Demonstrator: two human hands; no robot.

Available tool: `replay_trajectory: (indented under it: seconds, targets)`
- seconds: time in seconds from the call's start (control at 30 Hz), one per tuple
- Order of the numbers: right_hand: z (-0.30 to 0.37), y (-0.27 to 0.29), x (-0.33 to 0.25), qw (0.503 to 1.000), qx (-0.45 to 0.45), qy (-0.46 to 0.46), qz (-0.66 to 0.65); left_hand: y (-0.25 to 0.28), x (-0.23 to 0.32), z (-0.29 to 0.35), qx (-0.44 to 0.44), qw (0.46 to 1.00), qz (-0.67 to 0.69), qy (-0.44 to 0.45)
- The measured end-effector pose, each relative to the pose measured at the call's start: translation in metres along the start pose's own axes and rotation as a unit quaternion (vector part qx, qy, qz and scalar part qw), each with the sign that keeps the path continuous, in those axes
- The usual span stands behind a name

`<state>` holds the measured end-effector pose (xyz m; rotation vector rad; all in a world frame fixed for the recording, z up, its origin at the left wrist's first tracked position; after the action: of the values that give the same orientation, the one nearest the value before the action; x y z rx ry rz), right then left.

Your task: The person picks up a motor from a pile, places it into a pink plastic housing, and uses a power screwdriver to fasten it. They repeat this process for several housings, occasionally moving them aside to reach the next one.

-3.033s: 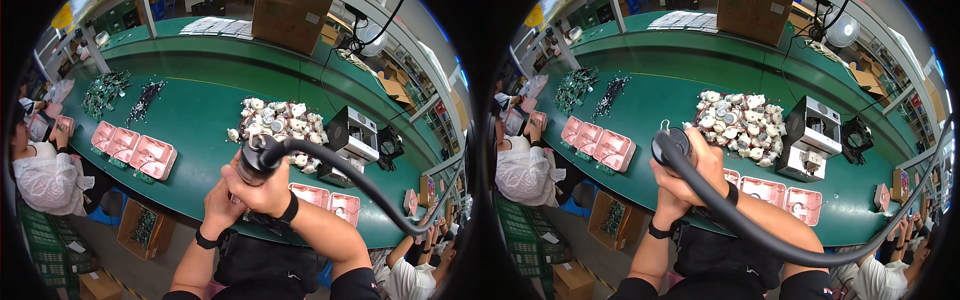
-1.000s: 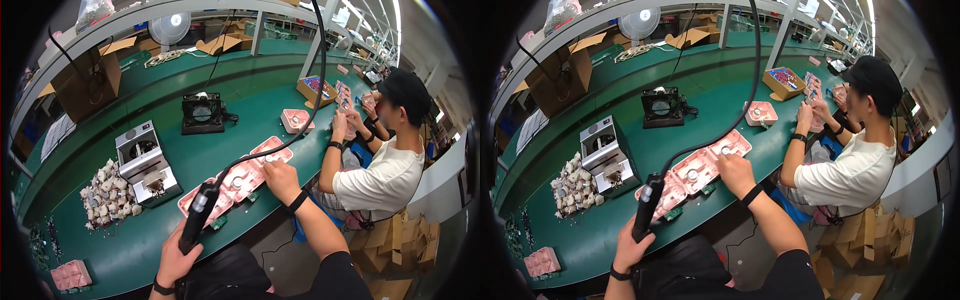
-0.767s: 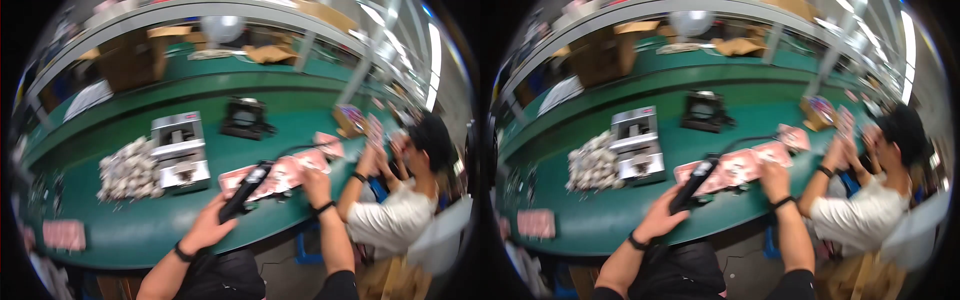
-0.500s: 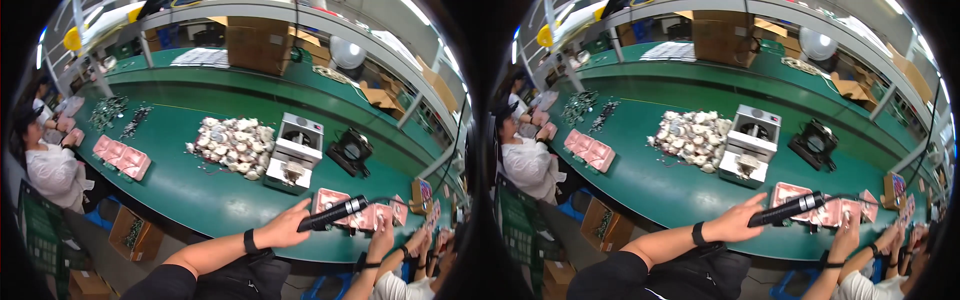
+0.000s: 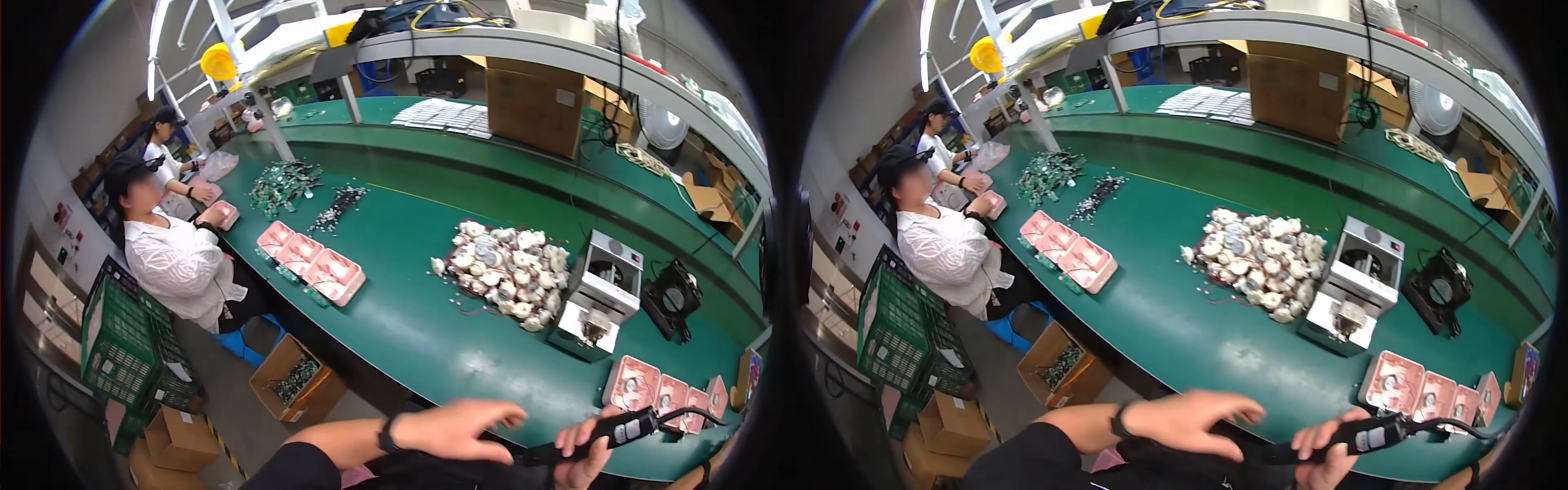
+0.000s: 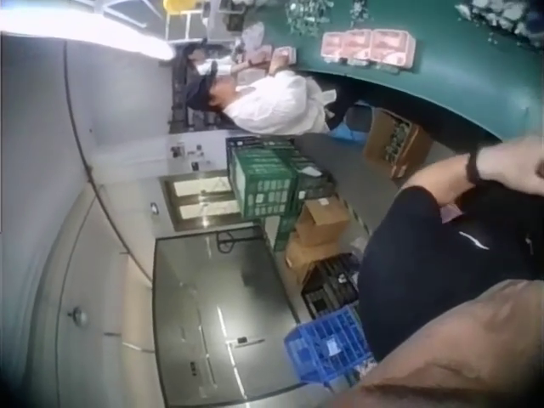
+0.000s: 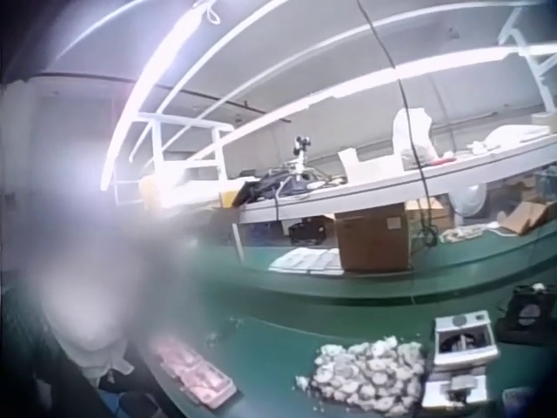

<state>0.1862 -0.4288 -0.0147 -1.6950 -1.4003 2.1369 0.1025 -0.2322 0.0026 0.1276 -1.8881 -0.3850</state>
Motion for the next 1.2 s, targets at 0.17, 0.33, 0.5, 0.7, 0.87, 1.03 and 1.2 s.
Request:
replay_trajectory:
  seconds: [0.17, 0.33, 0.5, 0.7, 0.87, 1.03, 1.2]
  targets:
    - [0.005, 0.029, -0.007, 0.997, 0.059, -0.010, 0.053, 0.211, -0.038, 0.092, 0.276, 0.918, -0.225, 0.174]
    - [0.013, 0.027, 0.000, 0.990, 0.121, -0.036, 0.060, 0.376, -0.085, 0.202, 0.374, 0.706, -0.545, 0.255]
    - [0.004, 0.008, 0.005, 0.990, 0.120, -0.043, 0.059, 0.447, -0.134, 0.251, 0.306, 0.604, -0.693, 0.246]
    - [-0.001, 0.002, 0.012, 0.989, 0.114, -0.061, 0.073, 0.450, -0.142, 0.244, 0.260, 0.633, -0.625, 0.376]
    - [-0.005, 0.001, 0.032, 0.982, 0.129, -0.127, 0.048, 0.420, -0.138, 0.237, 0.262, 0.638, -0.637, 0.345]
    - [-0.017, -0.011, 0.060, 0.967, 0.143, -0.203, 0.057, 0.357, -0.118, 0.196, 0.250, 0.701, -0.593, 0.307]
    - [-0.031, -0.009, 0.087, 0.947, 0.079, -0.290, 0.114, 0.280, -0.087, 0.142, 0.228, 0.771, -0.535, 0.259]
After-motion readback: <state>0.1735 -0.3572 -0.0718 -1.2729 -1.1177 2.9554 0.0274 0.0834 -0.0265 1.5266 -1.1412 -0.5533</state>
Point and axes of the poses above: each hand's wrist, its own z-axis away from the middle knuckle, its own y-axis out of the back of the hand, x = y × z, the point moved 5 cm from there along -z, towards the middle knuckle, and after that the axes turned 13 degrees about -y, right-handed, at the moved point
